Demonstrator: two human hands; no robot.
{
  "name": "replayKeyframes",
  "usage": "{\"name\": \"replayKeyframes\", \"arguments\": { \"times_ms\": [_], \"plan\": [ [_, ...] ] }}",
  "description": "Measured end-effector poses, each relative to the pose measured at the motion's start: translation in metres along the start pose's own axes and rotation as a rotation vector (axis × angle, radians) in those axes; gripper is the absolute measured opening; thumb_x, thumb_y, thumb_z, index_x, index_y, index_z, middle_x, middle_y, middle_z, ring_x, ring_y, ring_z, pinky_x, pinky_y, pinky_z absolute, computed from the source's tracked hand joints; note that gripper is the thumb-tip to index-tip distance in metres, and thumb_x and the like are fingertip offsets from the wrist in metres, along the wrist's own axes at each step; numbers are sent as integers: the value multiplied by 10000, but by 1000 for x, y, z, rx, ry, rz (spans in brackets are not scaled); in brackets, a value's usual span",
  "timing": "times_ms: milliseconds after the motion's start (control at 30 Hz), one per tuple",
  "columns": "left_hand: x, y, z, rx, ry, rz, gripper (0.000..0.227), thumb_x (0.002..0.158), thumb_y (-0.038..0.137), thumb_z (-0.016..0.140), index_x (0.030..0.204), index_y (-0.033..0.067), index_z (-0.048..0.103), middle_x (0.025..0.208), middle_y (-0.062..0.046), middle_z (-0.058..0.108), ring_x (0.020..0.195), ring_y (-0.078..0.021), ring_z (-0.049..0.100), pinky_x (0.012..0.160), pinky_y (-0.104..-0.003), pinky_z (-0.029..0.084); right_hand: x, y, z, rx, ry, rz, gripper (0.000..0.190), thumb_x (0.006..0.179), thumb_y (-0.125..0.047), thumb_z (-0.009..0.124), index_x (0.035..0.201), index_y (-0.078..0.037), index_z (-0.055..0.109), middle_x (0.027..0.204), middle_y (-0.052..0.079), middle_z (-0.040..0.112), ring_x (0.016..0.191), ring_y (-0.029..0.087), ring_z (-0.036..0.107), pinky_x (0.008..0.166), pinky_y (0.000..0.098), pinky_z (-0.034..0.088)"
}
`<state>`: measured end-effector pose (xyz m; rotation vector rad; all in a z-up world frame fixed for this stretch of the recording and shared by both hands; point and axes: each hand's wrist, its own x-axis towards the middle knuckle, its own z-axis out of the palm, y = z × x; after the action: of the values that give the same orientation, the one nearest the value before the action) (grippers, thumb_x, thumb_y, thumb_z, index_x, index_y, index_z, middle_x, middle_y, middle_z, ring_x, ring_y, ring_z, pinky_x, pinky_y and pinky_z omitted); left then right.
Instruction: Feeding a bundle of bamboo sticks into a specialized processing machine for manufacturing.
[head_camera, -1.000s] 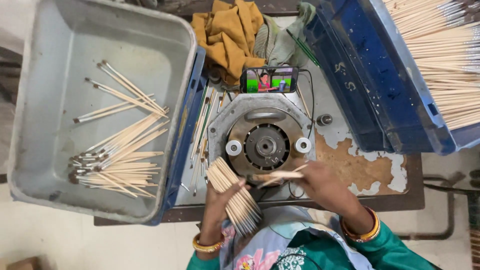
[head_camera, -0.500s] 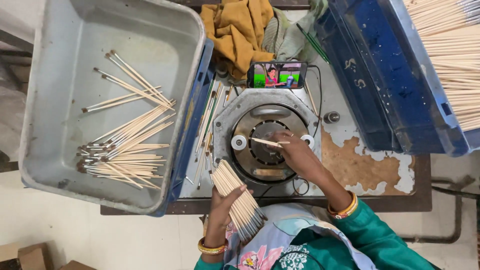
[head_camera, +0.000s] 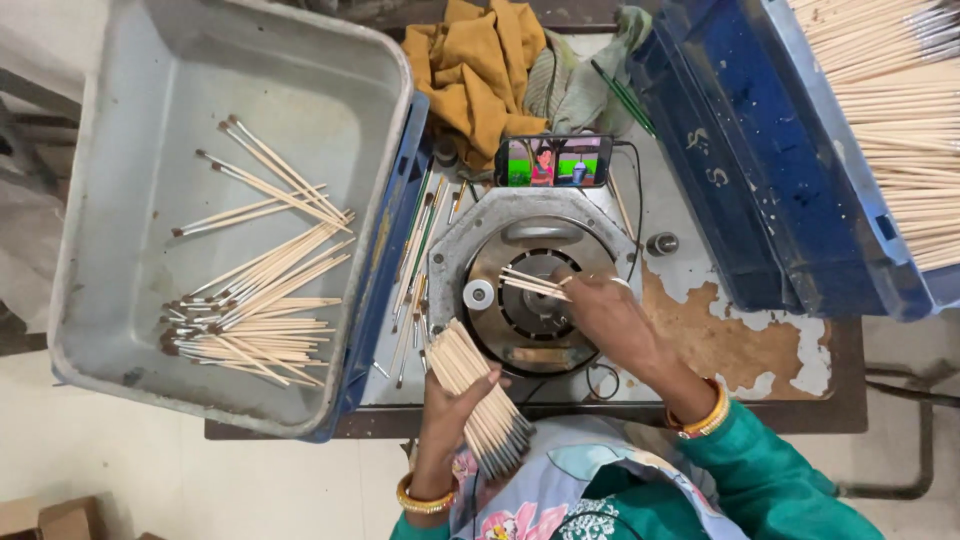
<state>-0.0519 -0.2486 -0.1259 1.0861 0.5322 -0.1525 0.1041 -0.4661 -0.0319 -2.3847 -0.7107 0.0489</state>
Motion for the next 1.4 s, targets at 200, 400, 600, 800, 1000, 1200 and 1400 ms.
{"name": "replayKeyframes", "arguments": {
  "times_ms": [200, 400, 600, 800, 1000, 1200, 1400],
  "plan": [
    [-5, -34, -31, -201, 155, -212, 345, 774, -50, 789, 1074, -77, 620, 890, -210, 731, 779, -313, 776, 633, -428, 658, -1, 17, 28, -72, -186, 78, 290, 914, -44, 546, 1196, -52, 611, 881, 196, 663, 845, 413, 670, 723, 501, 532],
    [-13, -7, -11, -97, 72, -118, 350, 777, -31, 795, 1086, -69, 637, 901, -182, 750, 804, -276, 782, 658, -392, 660, -12, -15, 19, 196, -57, -53, 260, 887, 0, 576, 1142, -11, 619, 1001, 185, 669, 926, 396, 654, 776, 475, 539],
    [1, 31, 10, 390, -201, 356, 304, 823, -9, 829, 1094, -54, 698, 904, -139, 781, 815, -207, 768, 690, -349, 632, -30, -14, 6, 178, -451, -129, 212, 842, -45, 678, 1054, -42, 659, 932, 162, 680, 832, 370, 697, 716, 476, 552],
    [0, 16, 2, -57, 39, -82, 305, 829, 73, 808, 1066, -48, 660, 822, -146, 742, 704, -254, 746, 576, -382, 627, -6, 6, 0, -42, -64, 21, 230, 865, -66, 687, 1093, -56, 660, 843, 168, 689, 734, 389, 686, 648, 493, 527],
    [-10, -17, -18, -302, 77, -227, 401, 810, 20, 767, 1174, -33, 606, 946, -152, 720, 797, -286, 777, 632, -379, 656, 2, 13, 30, -70, -162, 46, 358, 822, 13, 609, 1177, -32, 600, 899, 216, 658, 849, 427, 655, 733, 508, 525],
    [-9, 11, 2, -106, -11, -91, 393, 816, -19, 775, 1173, -39, 612, 930, -133, 726, 829, -269, 769, 664, -359, 636, -2, -18, 9, 176, -133, -68, 338, 800, 30, 578, 1126, -37, 635, 985, 171, 692, 972, 405, 649, 807, 484, 519],
    [-1, 41, 17, 341, -197, 264, 323, 818, -29, 785, 1128, -39, 696, 999, -128, 786, 900, -179, 752, 790, -297, 616, -23, -18, 2, 208, -376, -184, 255, 836, -41, 697, 1079, -16, 628, 949, 194, 676, 886, 405, 679, 735, 487, 536]
  ]
}}
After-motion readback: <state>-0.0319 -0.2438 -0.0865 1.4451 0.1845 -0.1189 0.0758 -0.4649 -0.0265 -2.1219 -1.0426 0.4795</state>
